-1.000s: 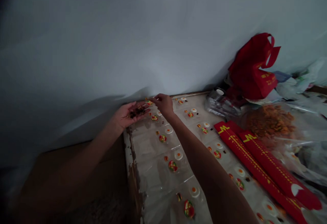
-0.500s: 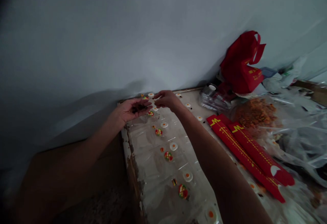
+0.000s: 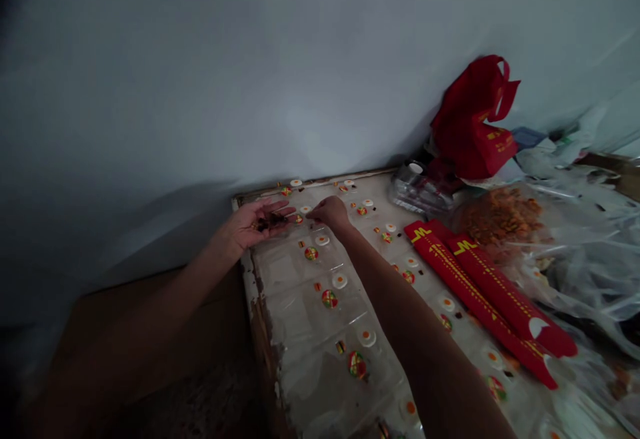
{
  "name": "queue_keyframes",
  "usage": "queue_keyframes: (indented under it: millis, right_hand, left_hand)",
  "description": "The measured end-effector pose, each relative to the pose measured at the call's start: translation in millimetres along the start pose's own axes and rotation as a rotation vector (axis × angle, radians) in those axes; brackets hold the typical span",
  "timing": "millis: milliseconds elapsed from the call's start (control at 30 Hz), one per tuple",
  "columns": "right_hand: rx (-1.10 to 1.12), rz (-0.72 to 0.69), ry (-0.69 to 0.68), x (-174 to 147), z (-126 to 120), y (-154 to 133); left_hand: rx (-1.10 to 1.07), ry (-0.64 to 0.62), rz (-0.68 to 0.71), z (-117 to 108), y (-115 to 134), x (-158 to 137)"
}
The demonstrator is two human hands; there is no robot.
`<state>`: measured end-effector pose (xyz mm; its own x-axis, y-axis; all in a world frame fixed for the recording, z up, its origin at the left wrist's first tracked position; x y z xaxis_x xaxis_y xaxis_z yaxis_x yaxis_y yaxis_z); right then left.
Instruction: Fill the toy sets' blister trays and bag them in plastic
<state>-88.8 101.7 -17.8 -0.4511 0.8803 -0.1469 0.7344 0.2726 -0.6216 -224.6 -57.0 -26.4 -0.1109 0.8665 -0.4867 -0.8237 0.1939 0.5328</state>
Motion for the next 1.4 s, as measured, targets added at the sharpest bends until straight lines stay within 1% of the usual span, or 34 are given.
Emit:
queue_keyframes:
  millis: [67, 133, 200, 267, 300, 367, 433, 467, 500, 533, 567, 667, 733, 833, 900, 967, 1033, 1133, 1233, 1300, 1367, 1400]
  right_hand:
    - [-0.030, 0.008, 0.046, -1, -4, 3]
    - [0.023, -0.020, 0.097, -11, -9, 1]
    - [0.149, -0.116, 0.118, -27, -12, -10]
    - [0.242, -0.260, 0.066, -47, -11, -27]
    - [0.238, -0.330, 0.031, -57, -8, -36]
    - [0.136, -0.423, 0.001, -72, -4, -50]
    - [-0.003, -0.451, 0.037, -80, -5, -57]
    - [-0.042, -0.442, 0.063, -80, -8, -57]
    - [-0.036, -0.415, 0.075, -80, -12, -55]
    - [0.018, -0.366, 0.071, -78, -17, -49]
    - [0.108, -0.295, 0.050, -77, -23, -41]
    - [0.417, -0.012, -0.025, -81, -36, -4]
    - [0.499, 0.126, -0.047, -91, -39, 21]
    - [0.477, 0.204, -0.048, -108, -32, 49]
    - [0.428, 0.209, -0.023, -114, -23, 57]
    - [0.360, 0.198, 0.027, -114, -16, 59]
    - [0.278, 0.178, 0.081, -110, -13, 56]
    - [0.170, 0.146, 0.164, -106, -15, 50]
    - [0.136, 0.095, 0.231, -114, -21, 45]
    - [0.184, -0.012, 0.237, -128, -25, 35]
    - [0.202, -0.212, 0.206, -146, -27, 17]
    - [0.166, -0.334, 0.179, -157, -28, 4]
  left_hand:
    - [0.003, -0.005, -0.017, -2, -3, -1]
    - [-0.010, -0.007, -0.019, -2, -6, -1]
    - [-0.028, -0.011, -0.032, -1, -10, 0]
    - [-0.035, -0.014, -0.051, 2, -15, 1]
    - [-0.034, -0.011, -0.055, 4, -18, 2]
    - [-0.022, -0.003, -0.054, 8, -24, 3]
    - [-0.004, -0.006, -0.054, 14, -31, 5]
    - [0.007, -0.013, -0.056, 17, -35, 5]
    - [0.015, -0.020, -0.057, 21, -38, 5]
    - [0.019, -0.022, -0.056, 24, -40, 5]
    - [0.018, -0.023, -0.057, 27, -41, 4]
    - [0.010, -0.015, -0.068, 31, -42, -3]
    - [0.015, -0.015, -0.083, 29, -42, -8]
    - [0.030, -0.022, -0.096, 25, -44, -16]
    - [0.042, -0.041, -0.101, 24, -48, -21]
    - [0.052, -0.063, -0.101, 25, -52, -26]
    - [0.056, -0.084, -0.099, 27, -54, -30]
    - [0.026, -0.104, -0.106, 27, -57, -35]
    - [-0.018, -0.119, -0.128, 23, -63, -37]
    - [-0.019, -0.118, -0.138, 20, -69, -38]
    - [0.003, -0.099, -0.137, 20, -76, -37]
    - [0.017, -0.090, -0.140, 21, -79, -36]
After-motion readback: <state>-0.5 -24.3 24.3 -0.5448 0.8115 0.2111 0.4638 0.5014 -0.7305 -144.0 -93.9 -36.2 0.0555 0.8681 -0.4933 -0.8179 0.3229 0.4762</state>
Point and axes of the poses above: each hand's wrist, its own x-axis towards the middle knuckle, its own z-axis out of the palm, y = z × x, the point moved 7 cm from there along x, towards the middle knuckle
